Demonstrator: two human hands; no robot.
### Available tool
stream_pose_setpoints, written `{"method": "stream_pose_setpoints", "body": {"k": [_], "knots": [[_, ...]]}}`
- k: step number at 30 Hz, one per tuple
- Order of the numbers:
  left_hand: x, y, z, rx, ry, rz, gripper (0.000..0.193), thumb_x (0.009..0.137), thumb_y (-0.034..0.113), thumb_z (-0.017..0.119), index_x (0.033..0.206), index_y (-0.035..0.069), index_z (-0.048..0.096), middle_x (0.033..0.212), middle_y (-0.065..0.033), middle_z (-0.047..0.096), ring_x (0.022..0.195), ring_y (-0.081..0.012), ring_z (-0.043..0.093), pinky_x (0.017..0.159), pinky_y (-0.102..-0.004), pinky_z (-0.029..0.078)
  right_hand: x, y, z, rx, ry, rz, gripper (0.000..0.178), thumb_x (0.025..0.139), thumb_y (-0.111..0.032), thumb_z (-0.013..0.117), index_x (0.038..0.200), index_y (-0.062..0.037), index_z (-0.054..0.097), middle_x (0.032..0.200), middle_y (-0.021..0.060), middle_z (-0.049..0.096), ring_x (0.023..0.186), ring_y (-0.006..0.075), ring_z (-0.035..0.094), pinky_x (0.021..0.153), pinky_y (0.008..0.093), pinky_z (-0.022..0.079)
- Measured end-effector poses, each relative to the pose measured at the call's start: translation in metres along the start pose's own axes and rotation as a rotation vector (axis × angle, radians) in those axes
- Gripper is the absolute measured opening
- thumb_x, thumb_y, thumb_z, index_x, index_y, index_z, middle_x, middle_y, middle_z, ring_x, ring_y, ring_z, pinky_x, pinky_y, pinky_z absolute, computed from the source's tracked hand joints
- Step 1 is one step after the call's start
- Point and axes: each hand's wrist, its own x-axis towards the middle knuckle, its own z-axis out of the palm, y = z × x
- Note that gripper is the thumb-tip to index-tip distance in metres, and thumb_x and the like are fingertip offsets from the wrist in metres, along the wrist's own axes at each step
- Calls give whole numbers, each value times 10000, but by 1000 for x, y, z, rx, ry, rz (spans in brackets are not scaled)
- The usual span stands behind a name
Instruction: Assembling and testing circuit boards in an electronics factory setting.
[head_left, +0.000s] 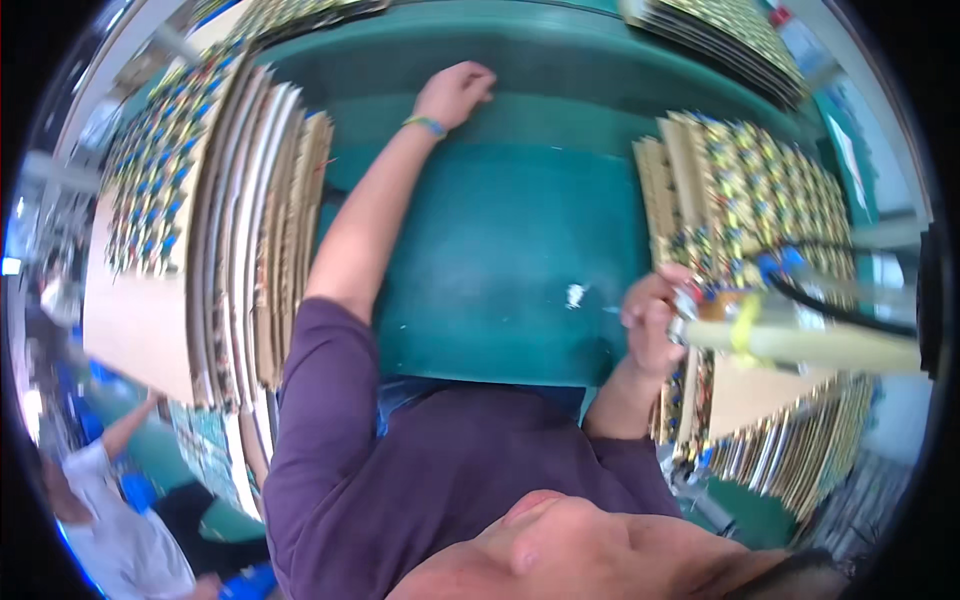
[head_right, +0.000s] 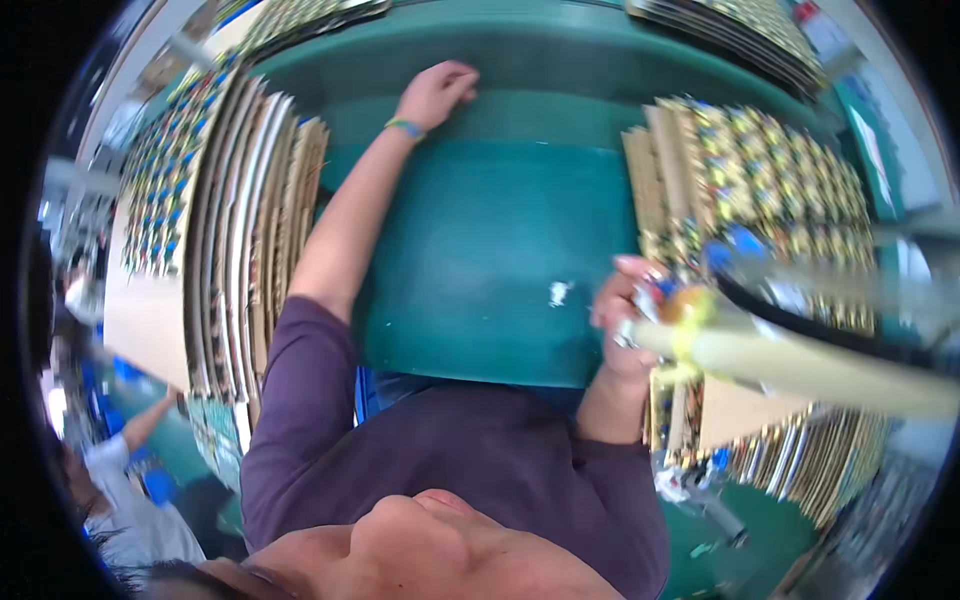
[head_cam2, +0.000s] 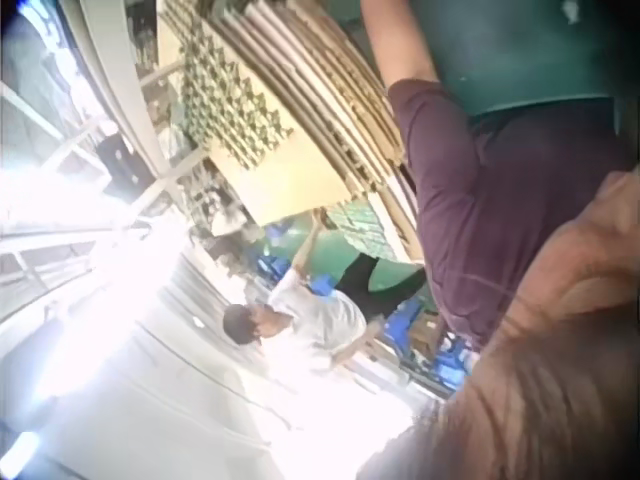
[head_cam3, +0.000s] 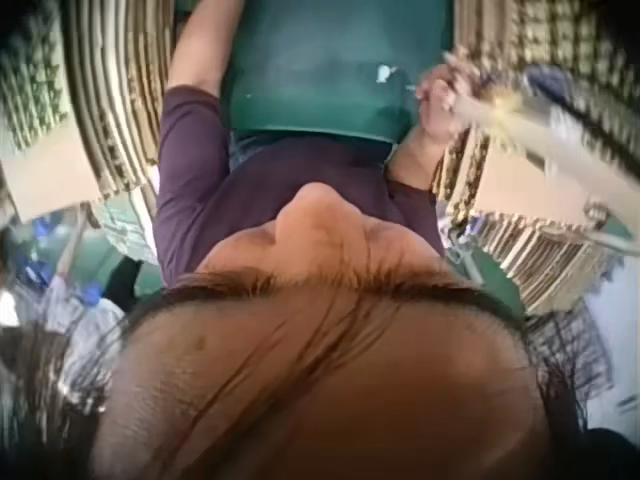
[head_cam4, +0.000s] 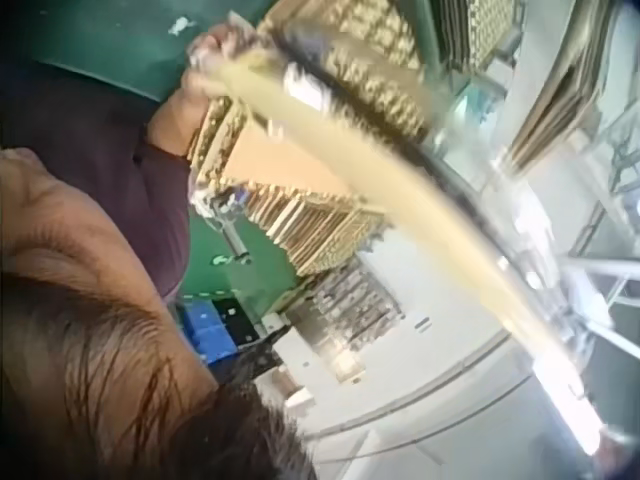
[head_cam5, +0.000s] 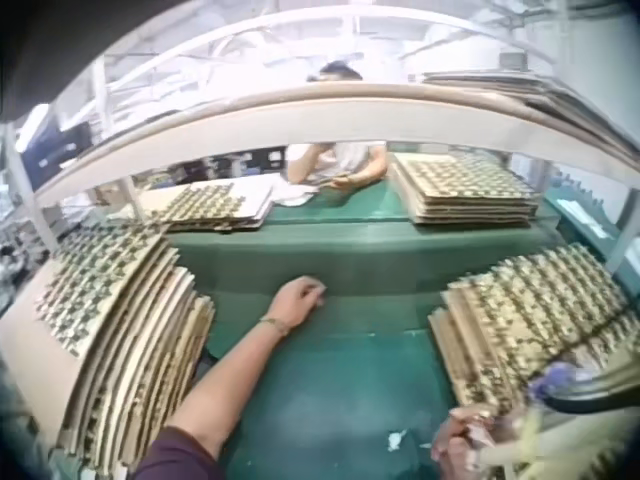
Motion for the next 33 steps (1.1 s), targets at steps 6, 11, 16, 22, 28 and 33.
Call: {"method": "stream_pose_setpoints", "body": {"k": [6, 11, 16, 22, 28, 33], "knots": [[-48, 94, -3, -45, -88, 363, 205, 858, 45, 545, 1039, 31, 640, 1057, -128, 643, 1047, -262, 594, 911, -330, 448, 15, 16, 22, -87, -149, -159, 516, 749, -87, 721, 1209, 30, 518, 1008, 108, 588, 696, 115, 548, 554, 233, 459], [-86, 176, 52, -306, -470, 569, 241, 840, 126, 607, 1056, 21, 631, 1147, -175, 596, 1097, -295, 562, 923, -354, 437, -10, -18, 22, -353, -147, -85, 408, 794, 3, 603, 1193, -8, 520, 1008, 52, 626, 858, 94, 581, 713, 253, 474], [-91, 230, 102, 15, -582, 1025, 556, 734, 101, 683, 1264, 153, 524, 1334, -111, 469, 1209, -328, 477, 994, -440, 410, -30, -26, 22, -237, -211, -99, 481, 808, -79, 636, 1255, -10, 475, 1091, 86, 620, 1000, 129, 581, 865, 293, 457], [-101, 257, 127, 414, -477, 1240, 612, 696, 155, 731, 1259, 165, 491, 1413, -73, 379, 1352, -306, 289, 1112, -530, 218, -38, -21, 19, -245, -188, -158, 479, 811, -98, 619, 1259, -11, 473, 1082, 87, 624, 983, 145, 590, 858, 298, 461], [-94, 261, 138, 367, -411, 1347, 359, 733, 143, 648, 1044, 99, 475, 1277, -78, 480, 1272, -278, 406, 1108, -526, 242, -39, -29, 14, -232, -160, -122, 472, 805, -74, 607, 1253, -11, 471, 1047, 60, 615, 931, 109, 565, 823, 274, 459], [-91, 254, 139, 256, -494, 1319, 357, 648, 168, 729, 909, 110, 492, 1187, -42, 558, 1226, -241, 473, 1097, -550, 244, -41, -33, 11, -319, -220, -87, 477, 807, -42, 602, 1260, -3, 455, 1061, 54, 609, 980, 96, 558, 833, 257, 454]]}}
